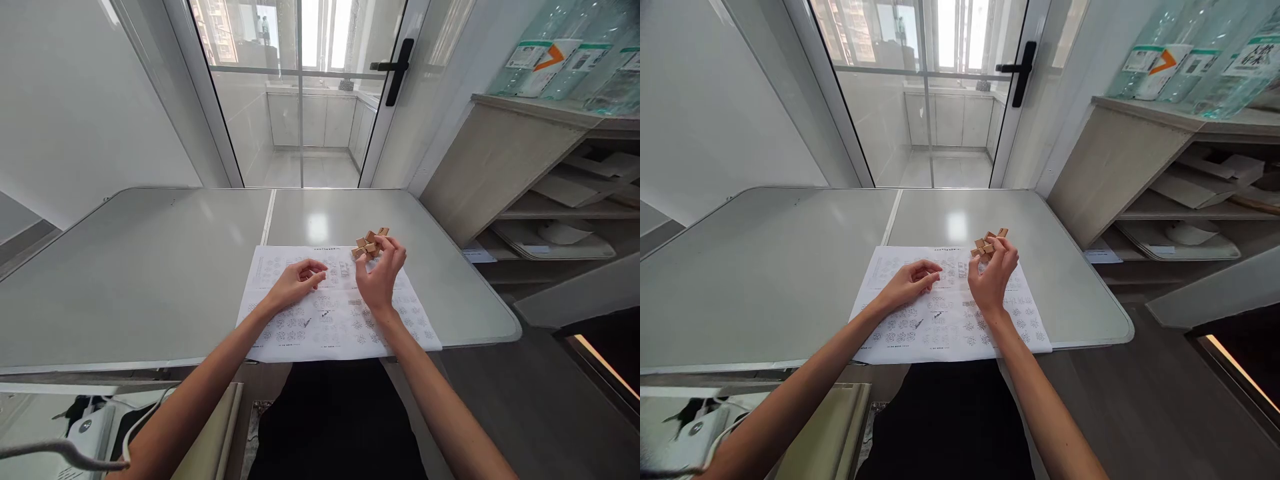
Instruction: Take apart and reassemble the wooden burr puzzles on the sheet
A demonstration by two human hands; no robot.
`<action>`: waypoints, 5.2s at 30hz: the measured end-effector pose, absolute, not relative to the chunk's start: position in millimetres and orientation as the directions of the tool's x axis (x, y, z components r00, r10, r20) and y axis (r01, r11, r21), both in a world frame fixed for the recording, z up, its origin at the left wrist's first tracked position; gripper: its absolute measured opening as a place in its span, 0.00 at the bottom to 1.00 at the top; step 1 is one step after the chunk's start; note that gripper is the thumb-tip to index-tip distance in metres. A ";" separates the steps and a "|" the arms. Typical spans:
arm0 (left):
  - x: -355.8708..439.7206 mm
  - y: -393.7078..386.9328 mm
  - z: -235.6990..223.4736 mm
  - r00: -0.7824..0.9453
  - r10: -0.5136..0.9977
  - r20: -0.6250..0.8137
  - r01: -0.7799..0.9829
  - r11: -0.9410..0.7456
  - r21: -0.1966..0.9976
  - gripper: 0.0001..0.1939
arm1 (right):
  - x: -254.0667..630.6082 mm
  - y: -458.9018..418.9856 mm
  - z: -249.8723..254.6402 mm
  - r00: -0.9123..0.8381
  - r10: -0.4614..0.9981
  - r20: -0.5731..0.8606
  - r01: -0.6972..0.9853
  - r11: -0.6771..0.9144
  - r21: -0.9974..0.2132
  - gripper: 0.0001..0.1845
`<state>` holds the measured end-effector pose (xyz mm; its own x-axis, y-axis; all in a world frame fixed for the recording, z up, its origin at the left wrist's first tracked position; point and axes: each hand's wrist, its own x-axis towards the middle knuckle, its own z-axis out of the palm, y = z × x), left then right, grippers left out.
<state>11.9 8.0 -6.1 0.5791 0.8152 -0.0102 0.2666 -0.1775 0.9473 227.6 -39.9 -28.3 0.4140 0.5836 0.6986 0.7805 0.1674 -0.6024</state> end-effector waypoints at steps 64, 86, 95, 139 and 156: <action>13.2 8.1 -6.6 0.579 0.815 -0.009 0.246 -0.165 0.955 0.18 | 249.7 -18.0 -63.5 0.524 0.710 0.470 0.642 0.033 -0.766 0.39; 12.2 7.5 -6.1 0.581 0.814 -0.010 0.259 -0.173 0.950 0.19 | 248.1 -21.9 -51.5 0.581 0.648 0.493 0.581 0.094 -0.808 0.35; 12.9 8.1 -8.0 0.576 0.817 -0.012 0.257 -0.167 0.952 0.18 | 247.8 -24.1 -46.6 0.606 0.585 0.539 0.572 0.150 -0.806 0.33; 14.6 11.5 -13.9 0.628 0.775 0.069 0.086 -0.157 0.984 0.20 | 202.4 -47.1 -25.7 0.071 0.796 0.602 0.456 0.510 -0.729 0.13; 16.6 8.9 -13.1 0.662 0.748 0.046 0.135 -0.180 0.974 0.17 | 205.4 -40.0 -35.4 0.013 0.841 0.541 0.466 0.473 -0.747 0.12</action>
